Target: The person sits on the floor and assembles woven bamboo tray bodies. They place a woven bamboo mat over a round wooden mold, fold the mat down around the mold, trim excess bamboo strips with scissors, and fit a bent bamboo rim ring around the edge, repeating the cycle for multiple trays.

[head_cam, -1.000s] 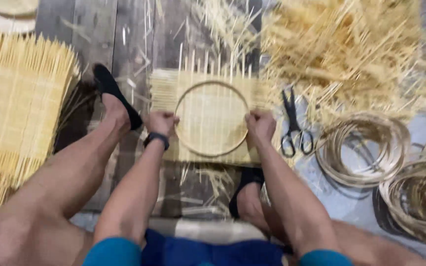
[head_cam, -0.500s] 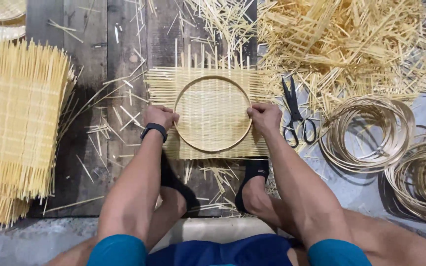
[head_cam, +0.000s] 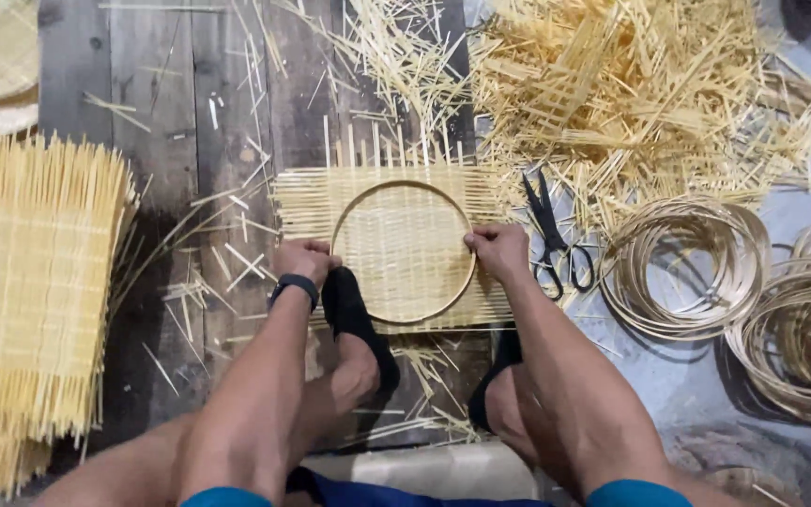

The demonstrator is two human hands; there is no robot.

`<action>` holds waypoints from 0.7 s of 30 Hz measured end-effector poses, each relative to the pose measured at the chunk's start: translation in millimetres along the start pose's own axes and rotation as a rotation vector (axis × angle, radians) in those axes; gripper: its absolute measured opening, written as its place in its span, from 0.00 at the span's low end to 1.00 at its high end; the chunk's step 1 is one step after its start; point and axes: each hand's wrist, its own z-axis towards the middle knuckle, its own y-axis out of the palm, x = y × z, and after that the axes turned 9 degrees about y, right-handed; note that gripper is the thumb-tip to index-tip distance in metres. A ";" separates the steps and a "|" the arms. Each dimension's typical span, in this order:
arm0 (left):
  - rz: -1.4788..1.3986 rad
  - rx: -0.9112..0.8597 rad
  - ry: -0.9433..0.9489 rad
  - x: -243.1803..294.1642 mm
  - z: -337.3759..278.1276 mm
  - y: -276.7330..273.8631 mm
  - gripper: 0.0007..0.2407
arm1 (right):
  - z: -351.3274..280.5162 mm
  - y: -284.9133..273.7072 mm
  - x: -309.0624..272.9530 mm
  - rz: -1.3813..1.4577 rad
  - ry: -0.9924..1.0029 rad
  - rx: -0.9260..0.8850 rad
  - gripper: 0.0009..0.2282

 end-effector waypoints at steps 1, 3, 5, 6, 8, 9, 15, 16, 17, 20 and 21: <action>0.059 0.006 -0.036 -7.4 -10.3 -1.0 0.10 | -6.4 2.0 4.0 -0.022 0.042 -0.031 0.11; 0.083 0.052 0.044 -6.4 -15.0 -2.1 0.08 | -7.0 -1.6 1.8 -0.043 -0.027 -0.025 0.12; 0.113 0.100 0.136 -6.3 -11.7 -1.1 0.10 | -4.0 -5.1 -3.1 -0.053 -0.097 -0.010 0.12; 0.162 0.100 0.126 -10.2 -9.4 0.8 0.09 | -3.5 -6.1 -4.3 -0.069 -0.081 -0.028 0.12; 0.225 0.090 0.108 -15.2 -17.5 -1.6 0.09 | -7.3 -6.0 1.5 -0.081 -0.049 -0.055 0.11; 0.174 0.087 0.098 -8.1 -18.0 -5.1 0.08 | -2.0 -6.9 0.9 -0.007 -0.003 -0.097 0.11; -0.003 -0.027 0.096 -2.5 -9.0 -16.3 0.08 | 25.5 -3.8 24.1 0.093 -0.021 -0.266 0.12; -0.052 -0.092 0.064 3.4 -9.5 -21.9 0.08 | 22.6 -5.3 20.3 0.078 -0.013 -0.278 0.13; -0.059 -0.080 0.081 28.5 -5.3 -26.7 0.08 | 7.5 -11.2 -13.0 0.082 -0.032 -0.270 0.13; 0.502 -0.128 0.367 88.8 6.7 -19.5 0.14 | -42.3 -6.4 -81.6 -0.434 -0.285 -0.110 0.23; 0.477 -0.078 0.684 94.9 6.7 -4.9 0.13 | -66.8 11.5 -84.7 -0.576 -0.549 -0.238 0.32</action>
